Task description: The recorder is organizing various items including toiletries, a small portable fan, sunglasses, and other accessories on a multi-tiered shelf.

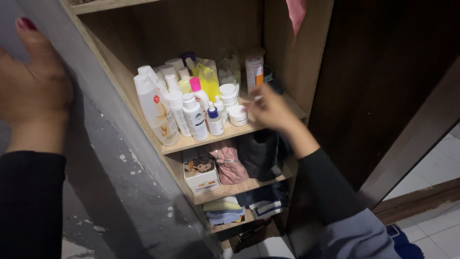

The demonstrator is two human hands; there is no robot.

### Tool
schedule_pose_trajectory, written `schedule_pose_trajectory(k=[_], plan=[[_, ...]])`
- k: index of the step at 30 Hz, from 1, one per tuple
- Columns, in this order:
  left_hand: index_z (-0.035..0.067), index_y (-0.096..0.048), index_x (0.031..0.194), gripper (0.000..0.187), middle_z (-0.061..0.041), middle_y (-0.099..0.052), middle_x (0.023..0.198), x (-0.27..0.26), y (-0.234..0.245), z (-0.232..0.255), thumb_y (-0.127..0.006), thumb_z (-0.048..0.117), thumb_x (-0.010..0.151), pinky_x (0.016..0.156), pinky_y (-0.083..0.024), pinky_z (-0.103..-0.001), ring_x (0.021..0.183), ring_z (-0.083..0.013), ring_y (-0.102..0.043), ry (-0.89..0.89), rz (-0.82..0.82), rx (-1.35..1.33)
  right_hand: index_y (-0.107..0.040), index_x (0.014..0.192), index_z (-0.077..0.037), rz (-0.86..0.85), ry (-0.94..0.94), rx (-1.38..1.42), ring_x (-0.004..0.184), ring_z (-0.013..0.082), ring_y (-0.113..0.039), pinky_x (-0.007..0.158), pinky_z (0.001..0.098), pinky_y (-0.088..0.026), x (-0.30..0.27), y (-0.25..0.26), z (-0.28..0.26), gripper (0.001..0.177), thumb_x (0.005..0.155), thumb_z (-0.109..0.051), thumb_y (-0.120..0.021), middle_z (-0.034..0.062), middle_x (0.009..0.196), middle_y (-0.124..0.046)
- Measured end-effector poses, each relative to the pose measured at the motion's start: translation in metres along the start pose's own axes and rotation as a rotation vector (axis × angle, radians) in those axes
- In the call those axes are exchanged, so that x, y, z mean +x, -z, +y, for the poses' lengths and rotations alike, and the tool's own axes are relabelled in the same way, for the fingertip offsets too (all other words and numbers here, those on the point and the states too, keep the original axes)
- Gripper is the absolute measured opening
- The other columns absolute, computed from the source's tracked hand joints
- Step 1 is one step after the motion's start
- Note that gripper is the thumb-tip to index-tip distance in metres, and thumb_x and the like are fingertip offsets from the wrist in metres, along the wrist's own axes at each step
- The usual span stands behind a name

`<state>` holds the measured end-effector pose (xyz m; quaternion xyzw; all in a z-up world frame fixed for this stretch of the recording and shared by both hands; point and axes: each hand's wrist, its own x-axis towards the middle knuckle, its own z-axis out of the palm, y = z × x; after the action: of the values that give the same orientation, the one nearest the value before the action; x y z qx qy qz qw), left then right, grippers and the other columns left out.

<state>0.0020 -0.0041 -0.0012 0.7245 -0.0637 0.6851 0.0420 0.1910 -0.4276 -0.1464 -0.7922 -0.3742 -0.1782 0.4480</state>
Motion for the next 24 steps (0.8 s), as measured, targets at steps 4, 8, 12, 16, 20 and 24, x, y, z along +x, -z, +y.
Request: schedule_pose_trajectory(k=[4,8,12,16,20,24], plan=[[-0.006,-0.066,0.132,0.051,-0.018,-0.079,0.124,-0.012,-0.007,-0.017,-0.039,0.036,0.121,0.097,-0.064,-0.037,0.112,-0.0323,-0.079,0.031,-0.044,-0.024,-0.052,0.131,-0.001,0.313,-0.072,-0.044,0.108,0.0315,-0.073,0.089,0.0401,-0.060,0.035,0.005,0.054,0.043,0.092,-0.009,-0.068,0.0188,0.120,-0.071],[-0.004,-0.069,0.129,0.051,-0.018,-0.079,0.118,-0.004,-0.004,-0.003,-0.042,0.038,0.120,0.091,-0.064,-0.039,0.107,-0.0326,-0.080,0.108,-0.042,-0.055,-0.043,0.133,0.005,0.368,-0.072,-0.276,0.105,0.0422,-0.069,0.087,0.0454,-0.058,0.058,-0.007,0.050,0.065,0.083,-0.011,-0.082,0.0281,0.115,-0.068],[-0.014,-0.066,0.118,0.050,-0.026,-0.075,0.102,0.002,0.002,0.002,-0.045,0.031,0.116,0.081,-0.061,-0.045,0.094,-0.0401,-0.076,-0.040,0.047,0.085,-0.038,0.130,0.007,0.316,-0.184,-0.322,0.102,0.0442,-0.069,0.087,0.0460,-0.058,0.067,-0.022,0.047,0.074,0.078,-0.016,-0.086,0.0296,0.110,-0.068],[-0.008,-0.065,0.128,0.051,-0.021,-0.074,0.114,-0.013,-0.008,-0.022,-0.041,0.035,0.117,0.092,-0.062,-0.039,0.103,-0.0340,-0.075,0.021,-0.005,0.061,-0.034,0.137,0.007,0.465,-0.086,-0.233,0.101,0.0408,-0.070,0.086,0.0449,-0.058,0.037,-0.017,0.025,0.079,0.080,-0.016,-0.085,0.0259,0.111,-0.068],[-0.009,-0.066,0.127,0.055,-0.026,-0.074,0.111,0.000,0.000,0.008,-0.049,0.042,0.117,0.082,-0.058,-0.046,0.098,-0.0407,-0.073,0.292,-0.004,0.030,-0.045,0.141,-0.003,0.700,0.169,-0.187,0.124,0.0253,-0.057,0.109,0.0412,-0.050,-0.086,-0.011,0.006,0.049,0.102,-0.011,-0.074,0.0156,0.135,-0.053],[-0.003,-0.066,0.120,0.037,-0.022,-0.069,0.110,-0.024,-0.011,0.061,-0.056,0.028,0.102,0.088,-0.054,-0.048,0.103,-0.0394,-0.067,0.104,-0.039,-0.195,-0.030,0.152,0.001,0.635,-0.066,0.018,0.128,0.0271,-0.053,0.114,0.0407,-0.039,-0.290,-0.063,0.018,0.061,0.095,-0.002,-0.052,0.0165,0.140,-0.049]])
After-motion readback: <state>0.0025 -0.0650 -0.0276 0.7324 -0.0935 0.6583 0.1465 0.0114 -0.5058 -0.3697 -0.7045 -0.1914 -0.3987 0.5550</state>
